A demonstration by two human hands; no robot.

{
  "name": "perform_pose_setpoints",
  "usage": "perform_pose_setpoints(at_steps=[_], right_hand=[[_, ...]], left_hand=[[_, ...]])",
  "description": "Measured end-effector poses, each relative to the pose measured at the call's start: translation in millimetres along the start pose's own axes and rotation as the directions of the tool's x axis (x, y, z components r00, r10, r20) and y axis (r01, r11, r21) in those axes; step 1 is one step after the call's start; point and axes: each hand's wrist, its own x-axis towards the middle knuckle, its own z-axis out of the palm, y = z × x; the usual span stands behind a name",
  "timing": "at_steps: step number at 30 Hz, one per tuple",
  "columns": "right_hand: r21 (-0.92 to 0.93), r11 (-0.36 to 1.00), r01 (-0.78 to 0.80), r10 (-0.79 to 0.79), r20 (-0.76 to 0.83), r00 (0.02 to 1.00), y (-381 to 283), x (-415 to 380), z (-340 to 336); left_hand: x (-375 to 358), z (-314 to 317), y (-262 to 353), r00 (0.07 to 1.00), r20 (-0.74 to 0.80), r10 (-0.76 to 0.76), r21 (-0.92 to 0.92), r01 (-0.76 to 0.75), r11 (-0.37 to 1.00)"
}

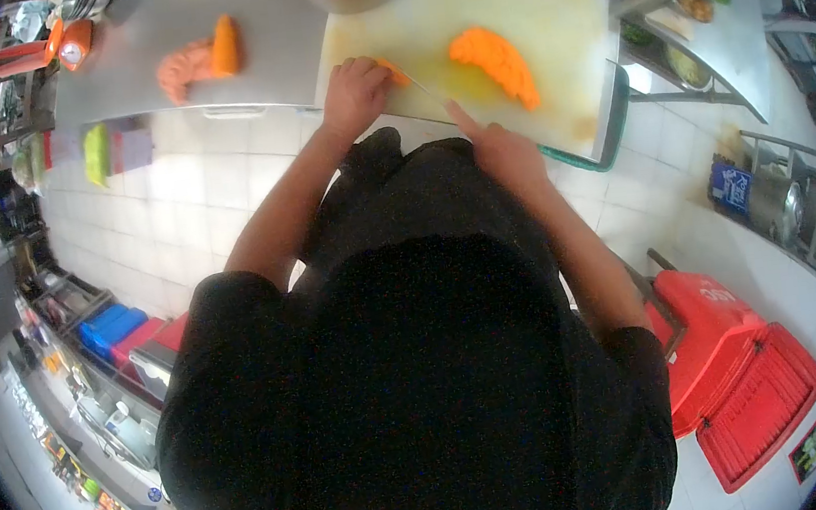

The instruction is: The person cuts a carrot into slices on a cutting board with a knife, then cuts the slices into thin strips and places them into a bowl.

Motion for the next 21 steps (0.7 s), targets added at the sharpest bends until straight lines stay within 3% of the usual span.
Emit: perform_pose_setpoints(at_steps=[5,11,14,17,21], right_hand=[[-0.099,0.994,0.043,-0.044,-0.015,0.999,-11,-6,-10],[-0.150,0.987,0.050,-0.058,-0.044,0.997,-9,-4,-6],[-0.055,0.995,0.082,-0.087,-0.099,0.991,-1,19,17],[-0.077,0.996,0.048,-0.052,-0.054,0.997,-18,8,-15],[-0.072,0.994,0.083,-0.087,-0.053,0.995,-15,4,-7]], left_hand=[[3,-4,-2,0.998,0.065,0.013,0.005,-0.014,1.000],[1,-1,0,1.000,0.026,-0.017,-0.015,0.017,1.000],[1,3,0,0.999,0.018,-0.034,-0.024,0.034,0.999],[3,1,1,0.999,0.019,-0.033,-0.009,0.033,0.999],[-3,3,3,0.999,-0.034,-0.014,-0.012,0.014,1.000]])
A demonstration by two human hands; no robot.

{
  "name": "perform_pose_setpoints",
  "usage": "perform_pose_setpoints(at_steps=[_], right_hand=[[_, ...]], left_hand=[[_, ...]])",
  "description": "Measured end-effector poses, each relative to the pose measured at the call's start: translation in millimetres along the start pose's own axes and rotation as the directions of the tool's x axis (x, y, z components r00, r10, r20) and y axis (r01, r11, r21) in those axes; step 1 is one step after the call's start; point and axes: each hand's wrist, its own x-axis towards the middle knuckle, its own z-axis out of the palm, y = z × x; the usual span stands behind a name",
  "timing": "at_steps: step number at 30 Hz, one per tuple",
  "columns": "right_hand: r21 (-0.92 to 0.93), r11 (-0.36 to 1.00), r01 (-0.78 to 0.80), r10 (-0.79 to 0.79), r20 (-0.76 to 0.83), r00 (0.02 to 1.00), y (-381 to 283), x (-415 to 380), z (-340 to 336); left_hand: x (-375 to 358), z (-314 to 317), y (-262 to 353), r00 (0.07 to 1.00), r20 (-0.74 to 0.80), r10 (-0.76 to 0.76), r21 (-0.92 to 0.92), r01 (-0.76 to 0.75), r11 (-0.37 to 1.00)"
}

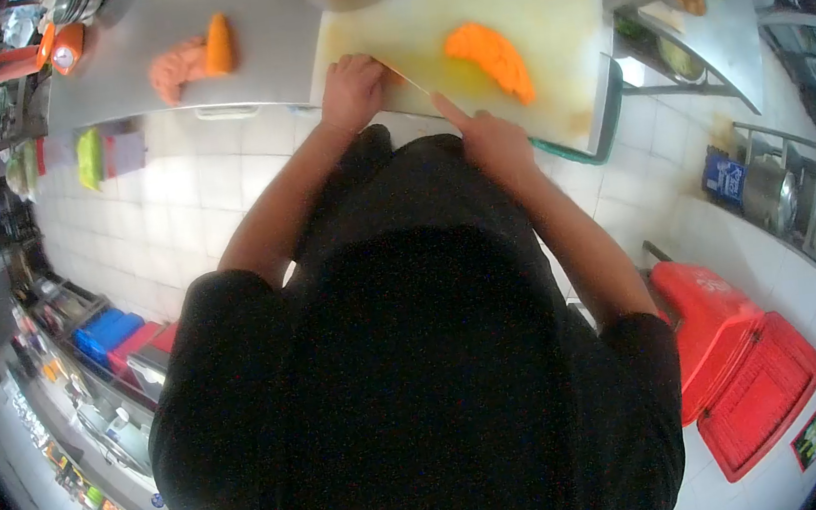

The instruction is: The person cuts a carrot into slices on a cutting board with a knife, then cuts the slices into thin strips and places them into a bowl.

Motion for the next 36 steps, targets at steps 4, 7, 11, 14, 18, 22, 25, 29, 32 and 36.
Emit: perform_pose_setpoints(at_steps=[4,7,11,14,18,22,25,29,32,36], right_hand=[[-0.002,1.000,0.015,-0.015,-0.030,0.999,3,13,4],[0.022,1.000,0.015,-0.015,-0.018,1.000,4,11,3],[0.069,0.996,0.054,-0.048,-0.077,0.996,15,21,19],[0.087,0.996,0.027,-0.028,0.013,1.000,2,4,-10],[0.095,0.995,0.015,-0.008,-0.076,0.997,10,12,22],[0.099,0.994,0.042,-0.035,-0.076,0.996,5,10,7],[0.079,0.996,0.044,-0.038,-0.081,0.996,3,-3,-1],[0.100,0.989,0.110,-0.087,-0.211,0.974,14,6,35],[0.197,0.980,-0.019,0.019,0.002,1.000,0,17,13],[0.590,0.792,0.156,-0.095,-0.134,0.986,37,25,40]], left_hand=[[-1,0,-1,1.000,-0.030,0.007,-0.008,-0.007,1.000],[4,3,-5,1.000,0.002,-0.021,0.002,0.021,1.000],[-2,6,-3,0.999,-0.005,-0.045,-0.023,0.045,0.999],[-1,3,2,0.999,0.001,-0.053,-0.006,0.053,0.999],[-5,10,0,0.998,-0.024,-0.060,-0.027,0.060,0.998],[-4,8,-2,0.997,-0.069,-0.025,-0.032,0.023,0.999],[-6,10,1,0.991,-0.132,-0.014,-0.037,0.009,0.999],[-7,5,3,0.991,-0.131,-0.040,-0.072,0.031,0.997],[-8,7,-2,0.997,-0.041,-0.059,-0.012,0.059,0.998],[-8,7,-2,0.998,-0.057,-0.040,-0.049,0.037,0.998]])
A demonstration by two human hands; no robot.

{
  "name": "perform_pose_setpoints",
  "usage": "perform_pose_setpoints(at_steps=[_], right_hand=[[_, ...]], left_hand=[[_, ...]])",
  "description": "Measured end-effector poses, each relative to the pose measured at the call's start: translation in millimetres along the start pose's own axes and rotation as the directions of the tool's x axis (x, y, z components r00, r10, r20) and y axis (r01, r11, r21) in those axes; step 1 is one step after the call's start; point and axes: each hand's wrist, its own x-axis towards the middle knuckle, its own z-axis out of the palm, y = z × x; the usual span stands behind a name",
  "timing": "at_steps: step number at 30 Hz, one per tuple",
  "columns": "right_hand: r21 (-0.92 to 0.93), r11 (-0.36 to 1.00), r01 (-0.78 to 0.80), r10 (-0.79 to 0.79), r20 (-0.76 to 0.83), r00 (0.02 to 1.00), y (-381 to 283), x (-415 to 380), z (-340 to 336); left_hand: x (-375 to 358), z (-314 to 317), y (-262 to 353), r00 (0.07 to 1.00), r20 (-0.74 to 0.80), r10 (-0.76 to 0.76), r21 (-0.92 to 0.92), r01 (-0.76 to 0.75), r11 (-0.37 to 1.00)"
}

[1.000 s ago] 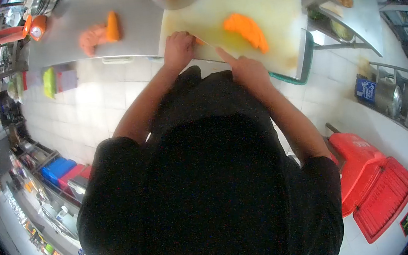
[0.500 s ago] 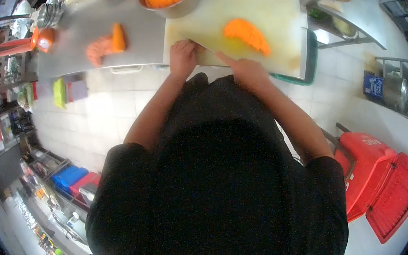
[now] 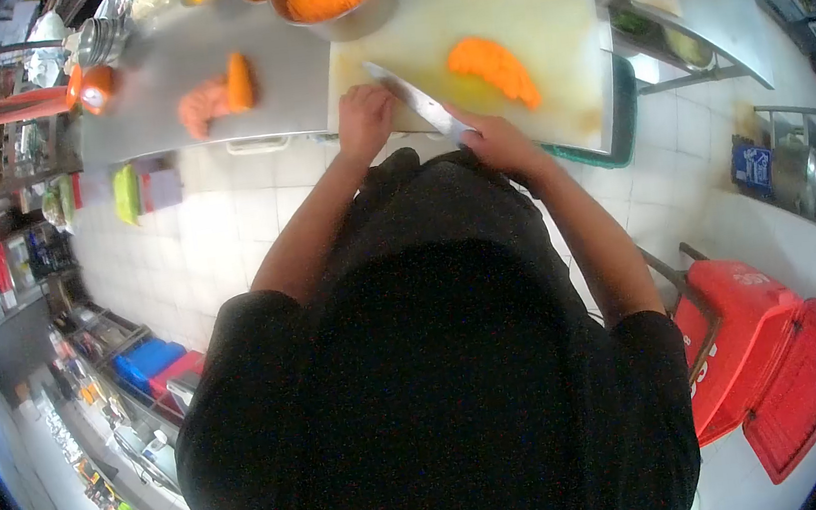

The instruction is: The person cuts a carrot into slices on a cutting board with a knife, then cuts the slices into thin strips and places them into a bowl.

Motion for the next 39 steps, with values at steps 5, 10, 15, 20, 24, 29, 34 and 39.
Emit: perform_pose_setpoints(at_steps=[5,10,15,20,24,29,34,39], right_hand=[[0.256,0.963,-0.081,0.077,0.026,0.997,45,-17,10],[0.436,0.877,-0.200,0.242,-0.043,0.969,51,-43,11],[0.325,0.938,-0.118,0.171,-0.139,0.975,46,-44,19],[0.243,0.958,-0.151,0.191,-0.155,0.969,30,-47,11],[0.128,0.977,-0.172,0.198,-0.241,0.950,26,-61,3],[-0.248,0.887,-0.388,0.323,-0.266,0.908,-29,-75,-16],[-0.451,0.792,-0.410,0.341,-0.231,0.911,-39,-75,3],[-0.116,0.875,-0.471,0.448,-0.180,0.876,-39,-82,17]], left_hand=[[0,-2,2,1.000,-0.012,-0.015,-0.058,0.015,0.998],[3,-5,2,1.000,0.021,0.003,-0.020,-0.002,1.000],[4,-4,3,0.999,0.043,0.007,0.013,-0.008,1.000],[5,-6,1,0.998,0.025,0.052,-0.036,-0.051,0.998],[7,-7,2,0.996,0.026,0.086,-0.020,-0.086,0.996],[9,-7,0,0.992,0.088,0.094,-0.028,-0.092,0.995],[12,-6,-1,0.985,0.116,0.130,-0.055,-0.124,0.991],[15,-7,-7,0.973,0.156,0.170,-0.101,-0.155,0.983]])
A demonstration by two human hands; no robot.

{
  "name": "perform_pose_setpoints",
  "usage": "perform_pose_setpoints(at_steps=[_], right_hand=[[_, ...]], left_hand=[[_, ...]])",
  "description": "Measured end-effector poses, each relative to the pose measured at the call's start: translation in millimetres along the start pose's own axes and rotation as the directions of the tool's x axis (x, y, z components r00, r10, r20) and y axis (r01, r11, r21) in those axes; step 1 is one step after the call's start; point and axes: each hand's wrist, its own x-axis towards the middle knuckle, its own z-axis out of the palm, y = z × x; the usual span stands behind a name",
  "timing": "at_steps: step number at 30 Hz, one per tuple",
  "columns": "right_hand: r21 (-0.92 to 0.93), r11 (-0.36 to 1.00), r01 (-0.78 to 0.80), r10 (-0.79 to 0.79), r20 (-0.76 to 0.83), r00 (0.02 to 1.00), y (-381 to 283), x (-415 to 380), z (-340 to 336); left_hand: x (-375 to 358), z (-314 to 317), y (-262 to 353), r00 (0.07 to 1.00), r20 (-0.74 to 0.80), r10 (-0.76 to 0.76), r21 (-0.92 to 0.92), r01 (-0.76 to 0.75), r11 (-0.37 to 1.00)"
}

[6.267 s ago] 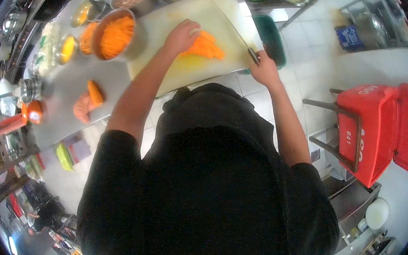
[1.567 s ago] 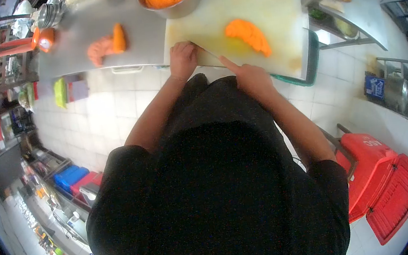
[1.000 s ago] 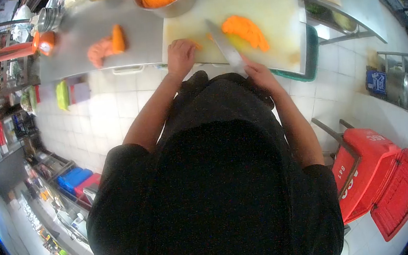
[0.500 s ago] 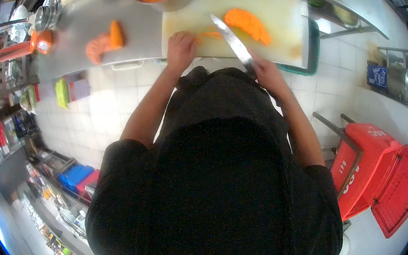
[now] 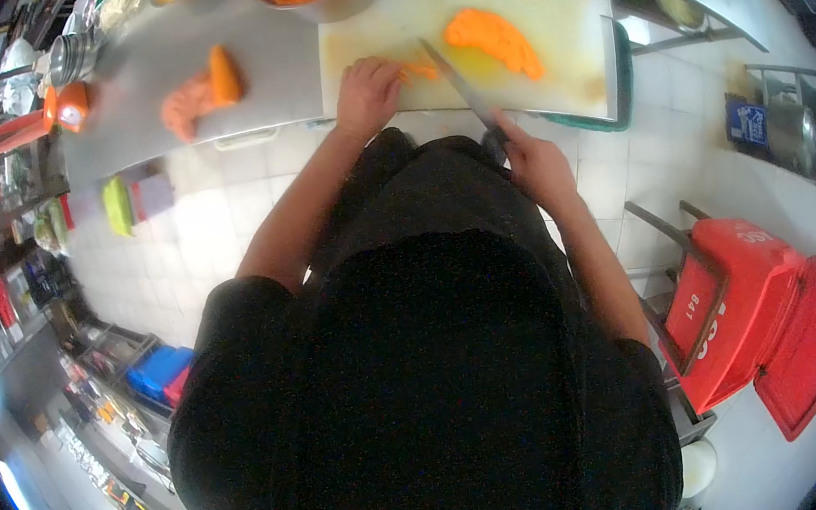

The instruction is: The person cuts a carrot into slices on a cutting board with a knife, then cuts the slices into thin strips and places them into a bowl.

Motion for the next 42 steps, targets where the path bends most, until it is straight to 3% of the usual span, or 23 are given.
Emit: perform_pose_setpoints(at_steps=[2,4,6,8,10,17,20,23,26,29,32,35,41,42], right_hand=[[0.378,0.914,-0.145,0.120,0.091,0.989,0,-7,2],[0.370,0.905,0.208,-0.154,-0.170,0.973,30,5,41],[0.416,0.859,0.297,-0.213,-0.236,0.948,23,9,54],[0.571,0.811,0.125,-0.085,-0.095,0.992,5,10,65],[0.576,0.814,0.079,-0.049,-0.067,0.997,-13,14,70],[0.616,0.787,0.027,0.025,-0.076,0.997,-51,4,73],[0.756,0.655,-0.015,0.076,-0.046,0.996,-60,-1,74],[0.739,0.657,-0.148,0.170,0.046,0.984,-72,-6,60],[0.760,0.638,-0.121,0.191,-0.003,0.982,-68,-4,61],[0.690,0.718,-0.096,0.142,-0.011,0.990,-46,3,64],[0.626,0.772,0.110,-0.014,-0.156,0.988,-24,16,81],[0.568,0.819,0.076,-0.066,-0.037,0.997,-32,19,71],[0.518,0.830,0.206,-0.157,-0.137,0.978,-19,31,80],[0.540,0.826,0.161,-0.131,-0.093,0.987,-22,31,77]], left_hand=[[1,1,-5,0.999,0.033,0.004,-0.004,-0.004,1.000],[2,1,-7,0.999,0.030,0.036,-0.016,-0.035,0.999],[4,2,-11,0.997,0.034,0.075,-0.022,-0.074,0.997],[6,3,-15,0.992,0.046,0.117,-0.022,-0.116,0.993],[10,-1,-14,0.991,0.057,0.124,-0.067,-0.120,0.991],[16,-3,-24,0.986,0.069,0.150,-0.210,-0.133,0.969],[20,-7,-22,0.988,0.001,0.155,-0.272,-0.148,0.951],[21,-2,-30,0.983,-0.020,0.180,-0.223,-0.180,0.958],[16,2,-37,0.990,0.020,0.136,-0.237,-0.128,0.963],[15,-1,-33,0.992,0.014,0.129,-0.213,-0.123,0.969],[13,4,-33,0.990,0.018,0.141,-0.208,-0.135,0.969],[15,0,-28,0.991,-0.008,0.137,-0.211,-0.135,0.968],[10,-1,-27,0.989,0.044,0.140,-0.162,-0.131,0.978],[9,-1,-27,0.990,0.050,0.132,-0.174,-0.121,0.977]])
